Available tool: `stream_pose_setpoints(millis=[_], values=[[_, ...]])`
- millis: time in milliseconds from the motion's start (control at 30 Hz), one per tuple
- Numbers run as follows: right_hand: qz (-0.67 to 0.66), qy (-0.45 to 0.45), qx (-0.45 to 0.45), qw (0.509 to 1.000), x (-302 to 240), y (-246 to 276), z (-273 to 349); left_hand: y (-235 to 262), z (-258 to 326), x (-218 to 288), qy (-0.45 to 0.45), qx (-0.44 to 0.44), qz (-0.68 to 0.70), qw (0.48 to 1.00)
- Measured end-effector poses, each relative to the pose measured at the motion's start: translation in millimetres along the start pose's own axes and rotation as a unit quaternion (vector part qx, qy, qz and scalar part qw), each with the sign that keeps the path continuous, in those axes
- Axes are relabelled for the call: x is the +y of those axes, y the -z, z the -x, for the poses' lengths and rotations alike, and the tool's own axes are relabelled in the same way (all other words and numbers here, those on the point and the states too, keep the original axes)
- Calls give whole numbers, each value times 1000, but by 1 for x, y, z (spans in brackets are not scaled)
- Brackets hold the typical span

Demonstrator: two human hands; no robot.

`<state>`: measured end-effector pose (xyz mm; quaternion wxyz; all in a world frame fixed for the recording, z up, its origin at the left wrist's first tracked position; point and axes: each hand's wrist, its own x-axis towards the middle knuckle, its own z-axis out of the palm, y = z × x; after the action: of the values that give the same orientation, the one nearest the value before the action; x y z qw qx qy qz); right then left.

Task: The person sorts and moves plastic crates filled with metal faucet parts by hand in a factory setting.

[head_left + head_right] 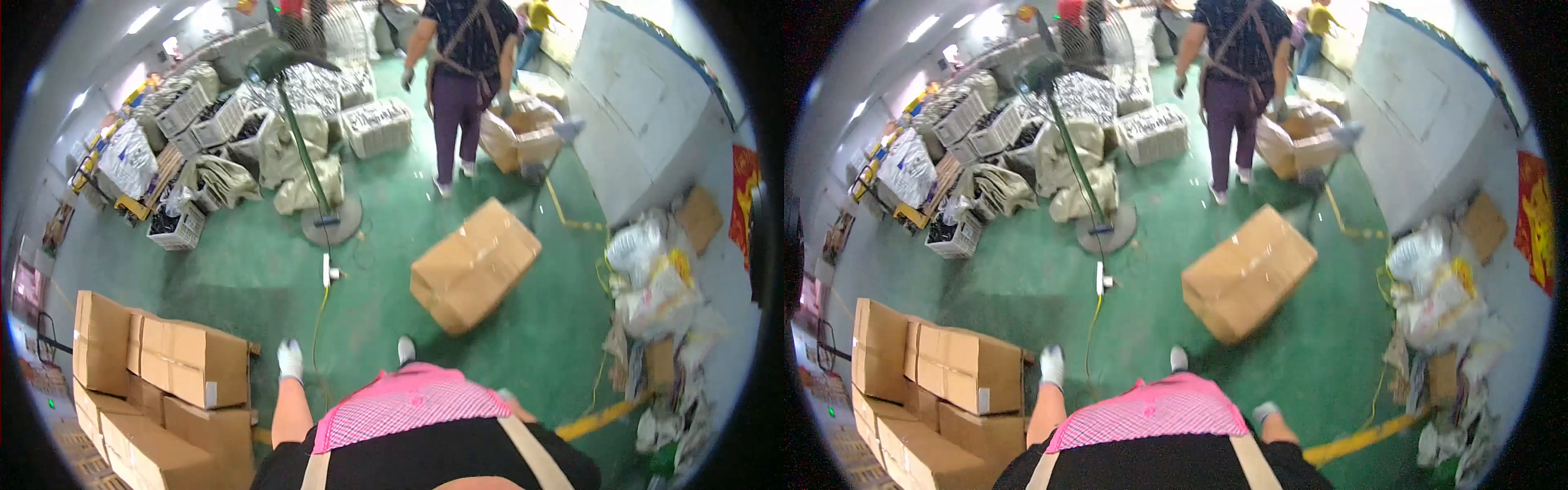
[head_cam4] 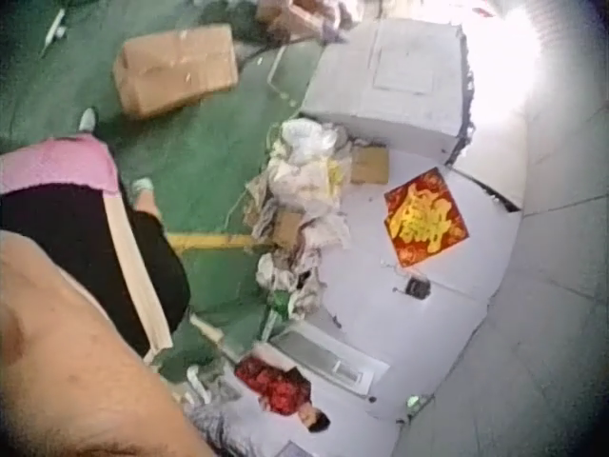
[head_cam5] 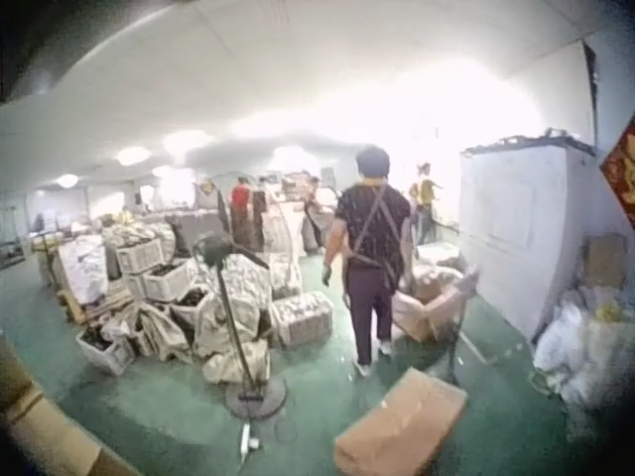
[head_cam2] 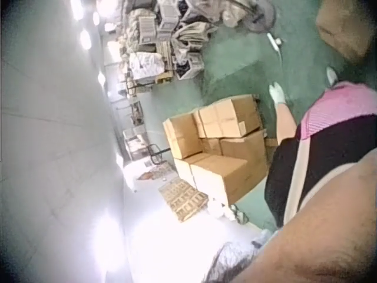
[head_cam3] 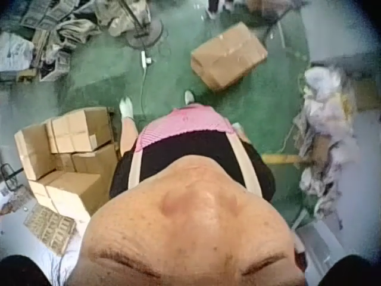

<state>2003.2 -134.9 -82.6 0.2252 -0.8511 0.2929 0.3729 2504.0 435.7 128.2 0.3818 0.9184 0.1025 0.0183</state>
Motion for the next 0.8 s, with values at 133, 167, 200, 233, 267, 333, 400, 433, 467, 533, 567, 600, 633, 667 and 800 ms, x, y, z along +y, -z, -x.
stream_pose_setpoints(millis=[133,167,200,233,267,333,400,433,467,533,567,600,633,667,800], values=[[155,191,139,959,-231,158,-83,-51,10,48,-13,-309,-277,910],[178,251,128,943,-285,204,-88,-54,7,46,-9,-312,-207,927],[-132,106,157,973,-353,300,-27,-52,1,61,44,-296,-201,933],[-153,107,165,968,-369,338,-39,-52,-16,63,89,-290,-221,927],[-150,136,221,954,-381,365,-54,-53,-27,27,4,-332,-304,893],[-147,174,226,947,-388,413,-113,-60,-65,6,31,-310,-292,904],[-152,156,235,947,-397,450,-161,-57,-100,-62,59,-242,-172,953],[-156,166,212,950,-415,450,-171,-59,-112,-112,-64,-293,-224,927],[-203,161,255,932,-433,471,-178,-69,-126,-114,-94,-306,-323,890],[-234,120,277,924,-453,481,-191,-97,-177,-101,-87,-257,-434,859],[-211,84,258,939,-441,462,-193,-90,-201,-74,-114,-315,-349,875],[-147,99,196,964,-438,449,-193,-98,-228,-42,-122,-322,-348,872],[-83,113,131,981,-435,441,-192,-109,-249,-14,-152,-327,-311,879],[-100,87,108,985,-431,439,-180,-114,-271,16,-177,-329,-275,886],[-152,-6,91,984,-411,421,-180,-189,-357,131,108,-336,-94,931]])
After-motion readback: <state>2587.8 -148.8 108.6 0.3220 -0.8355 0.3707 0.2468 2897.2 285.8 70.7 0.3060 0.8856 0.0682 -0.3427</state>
